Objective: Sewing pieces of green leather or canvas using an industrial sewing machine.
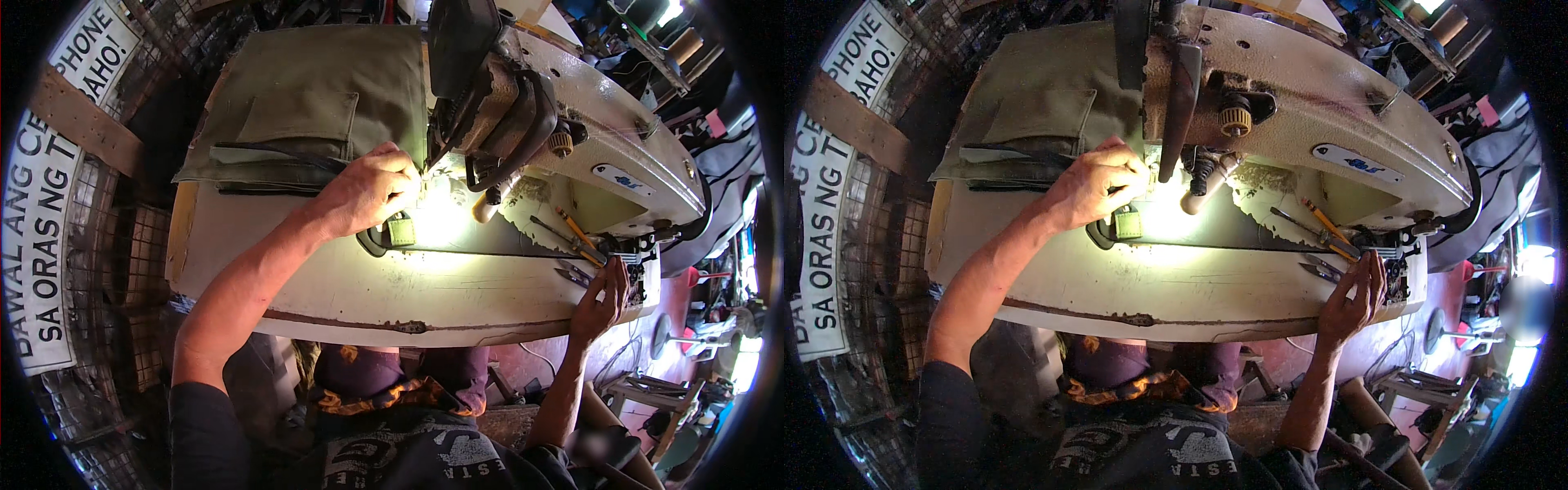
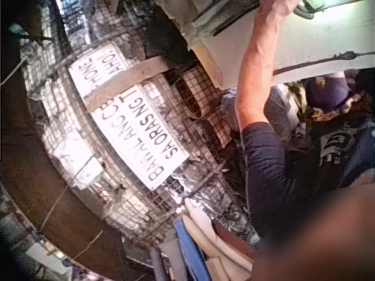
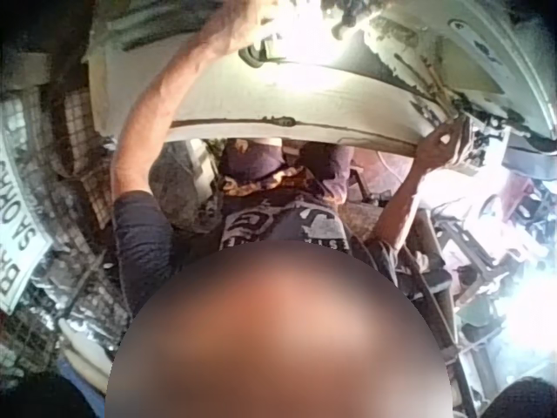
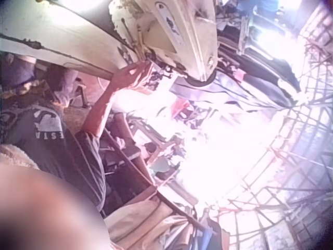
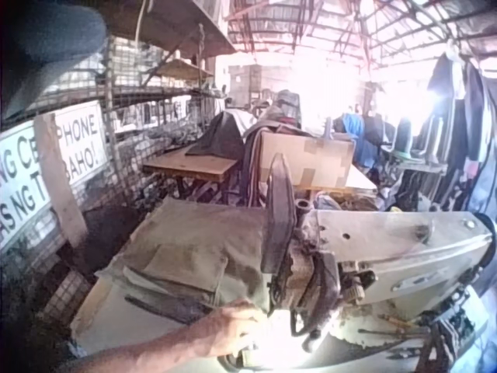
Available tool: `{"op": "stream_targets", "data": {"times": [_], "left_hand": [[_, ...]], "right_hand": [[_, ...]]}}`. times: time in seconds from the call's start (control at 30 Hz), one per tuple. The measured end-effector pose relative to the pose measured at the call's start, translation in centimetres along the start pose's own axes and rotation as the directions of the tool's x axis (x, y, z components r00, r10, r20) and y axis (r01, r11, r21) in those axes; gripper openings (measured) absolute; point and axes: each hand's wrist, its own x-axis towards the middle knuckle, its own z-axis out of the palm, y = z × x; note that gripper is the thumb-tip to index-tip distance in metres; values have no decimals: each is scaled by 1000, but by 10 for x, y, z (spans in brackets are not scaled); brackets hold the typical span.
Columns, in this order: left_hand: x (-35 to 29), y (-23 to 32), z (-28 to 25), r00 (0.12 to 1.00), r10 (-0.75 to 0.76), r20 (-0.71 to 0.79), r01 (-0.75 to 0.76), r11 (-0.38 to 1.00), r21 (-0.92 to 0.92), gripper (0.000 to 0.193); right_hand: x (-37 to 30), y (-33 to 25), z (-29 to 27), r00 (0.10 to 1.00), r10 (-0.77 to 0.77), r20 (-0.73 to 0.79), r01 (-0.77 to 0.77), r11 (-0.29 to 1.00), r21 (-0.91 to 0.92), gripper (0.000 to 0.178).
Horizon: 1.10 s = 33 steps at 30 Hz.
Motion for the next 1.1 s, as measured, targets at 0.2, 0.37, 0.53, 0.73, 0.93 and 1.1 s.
{"op": "stream_targets", "data": {"times": [0.2,0.37,0.53,0.73,0.93,1.1], "left_hand": [[-1,6,-4,999,-5,49,5,1000,-2,12],[-1,7,-4,998,-27,58,27,1000,0,10],[-2,1,-1,999,13,39,-14,1000,14,11],[4,-5,1,1000,-3,-8,3,1000,11,9],[13,-9,-7,999,10,32,-11,999,30,5],[42,-29,-25,958,246,150,-279,919,277,33]], "right_hand": [[6,-9,-3,999,-32,-4,32,999,6,33],[15,-9,-6,997,-77,-14,75,994,-83,46],[90,62,-25,949,-160,-272,137,985,-103,48],[277,178,-50,986,-155,-62,147,983,-113,44],[337,231,25,924,44,379,-79,994,77,43],[331,240,1,796,-345,498,466,874,-140,39]]}}
